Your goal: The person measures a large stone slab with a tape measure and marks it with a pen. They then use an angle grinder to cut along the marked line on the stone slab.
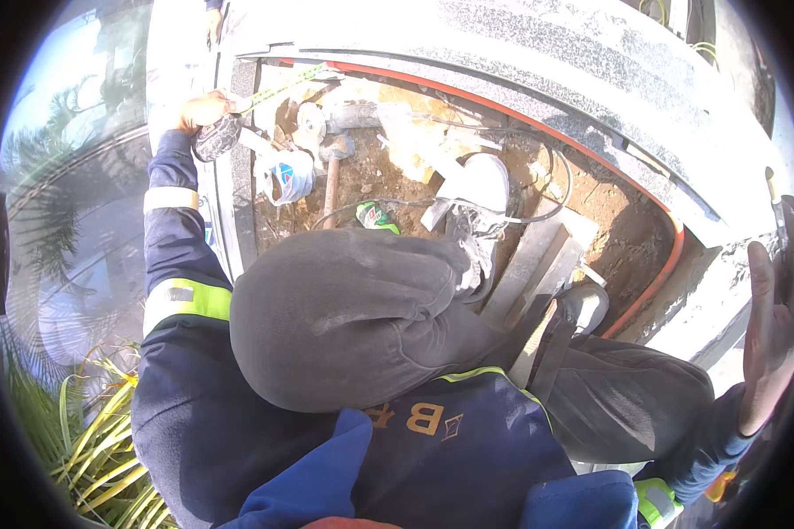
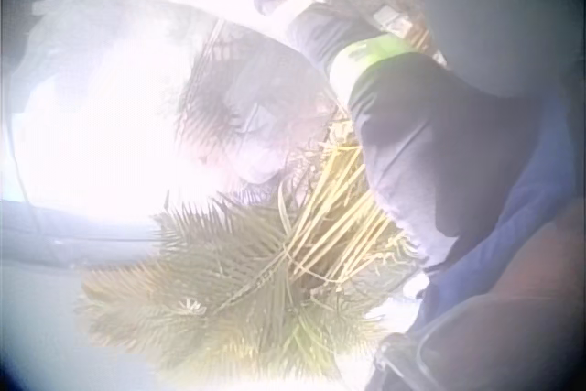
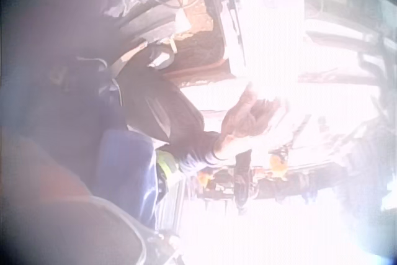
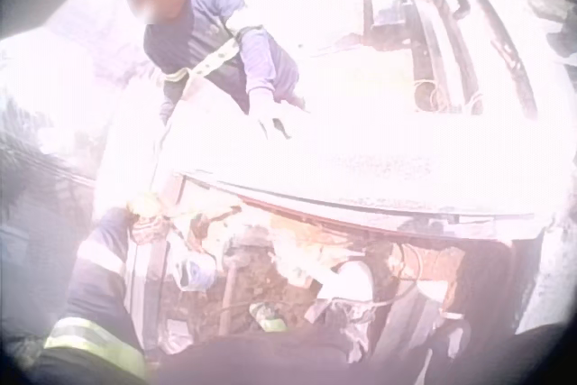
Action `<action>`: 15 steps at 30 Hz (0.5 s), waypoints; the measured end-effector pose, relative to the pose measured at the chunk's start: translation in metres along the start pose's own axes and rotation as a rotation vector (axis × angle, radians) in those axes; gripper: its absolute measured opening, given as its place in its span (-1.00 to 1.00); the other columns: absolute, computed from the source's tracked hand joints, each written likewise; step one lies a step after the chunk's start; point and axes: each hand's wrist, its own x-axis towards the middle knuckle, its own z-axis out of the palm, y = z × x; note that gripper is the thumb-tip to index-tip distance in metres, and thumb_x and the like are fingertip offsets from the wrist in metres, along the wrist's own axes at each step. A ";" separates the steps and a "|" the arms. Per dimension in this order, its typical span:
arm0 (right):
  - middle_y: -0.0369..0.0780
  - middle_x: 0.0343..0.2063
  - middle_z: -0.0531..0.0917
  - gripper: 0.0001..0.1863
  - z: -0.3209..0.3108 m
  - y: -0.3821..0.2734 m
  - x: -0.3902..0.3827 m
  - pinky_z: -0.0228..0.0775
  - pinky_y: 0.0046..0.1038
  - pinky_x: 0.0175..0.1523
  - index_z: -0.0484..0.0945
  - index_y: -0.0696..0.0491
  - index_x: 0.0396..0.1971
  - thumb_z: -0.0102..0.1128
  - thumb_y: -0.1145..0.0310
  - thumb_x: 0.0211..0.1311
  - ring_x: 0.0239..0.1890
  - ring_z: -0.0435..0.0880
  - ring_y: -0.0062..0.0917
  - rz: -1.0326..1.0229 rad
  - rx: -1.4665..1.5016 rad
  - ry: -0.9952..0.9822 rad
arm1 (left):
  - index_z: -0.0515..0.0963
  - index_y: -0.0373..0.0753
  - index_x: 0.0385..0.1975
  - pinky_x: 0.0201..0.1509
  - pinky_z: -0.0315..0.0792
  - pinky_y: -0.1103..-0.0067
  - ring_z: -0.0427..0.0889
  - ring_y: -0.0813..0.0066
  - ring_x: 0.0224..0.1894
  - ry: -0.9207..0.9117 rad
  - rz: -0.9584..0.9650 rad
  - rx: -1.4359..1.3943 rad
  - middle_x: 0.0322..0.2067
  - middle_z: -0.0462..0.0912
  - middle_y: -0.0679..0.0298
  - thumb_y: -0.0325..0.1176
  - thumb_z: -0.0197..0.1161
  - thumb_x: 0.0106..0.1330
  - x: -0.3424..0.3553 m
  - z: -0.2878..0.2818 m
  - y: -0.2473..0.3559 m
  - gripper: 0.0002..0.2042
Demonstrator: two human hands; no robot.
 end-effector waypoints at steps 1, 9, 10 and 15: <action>-0.10 0.29 0.53 -0.57 0.007 -0.009 0.015 0.43 -0.33 0.28 0.50 0.16 0.29 0.21 0.35 0.52 0.25 0.54 -0.40 -0.035 -0.051 0.030 | 0.72 -0.25 -0.11 -0.18 0.57 0.50 0.70 0.52 -0.27 0.097 0.096 -0.148 -0.33 0.76 0.24 -0.05 0.32 0.47 -0.006 0.011 -0.019 -0.66; -0.11 -0.05 0.64 -0.78 0.074 -0.095 0.107 0.51 -0.40 -0.06 0.64 0.28 -0.02 0.20 0.54 0.41 -0.16 0.64 -0.40 -0.245 0.026 -0.056 | 0.55 -0.32 0.17 0.16 0.51 0.52 0.65 0.53 0.04 0.422 0.020 -0.833 -0.02 0.72 0.21 -0.12 0.21 0.52 0.021 0.098 0.035 -0.58; -0.11 -0.05 0.65 -0.79 0.078 -0.108 0.113 0.52 -0.40 -0.10 0.65 0.27 -0.03 0.21 0.56 0.40 -0.18 0.65 -0.41 -0.317 0.009 -0.069 | 0.54 -0.34 0.18 0.17 0.50 0.51 0.63 0.54 0.07 0.463 0.025 -0.650 -0.01 0.71 0.22 -0.12 0.18 0.54 0.034 0.102 0.034 -0.57; -0.14 -0.08 0.67 -0.77 0.103 -0.135 0.140 0.42 -0.54 -0.36 0.68 0.23 -0.03 0.27 0.54 0.34 -0.42 0.56 -0.58 -0.423 -0.059 -0.017 | 0.55 -0.38 0.15 0.21 0.45 0.48 0.58 0.50 0.08 0.391 0.038 -0.766 0.05 0.66 0.17 -0.14 0.13 0.56 0.109 0.130 -0.034 -0.58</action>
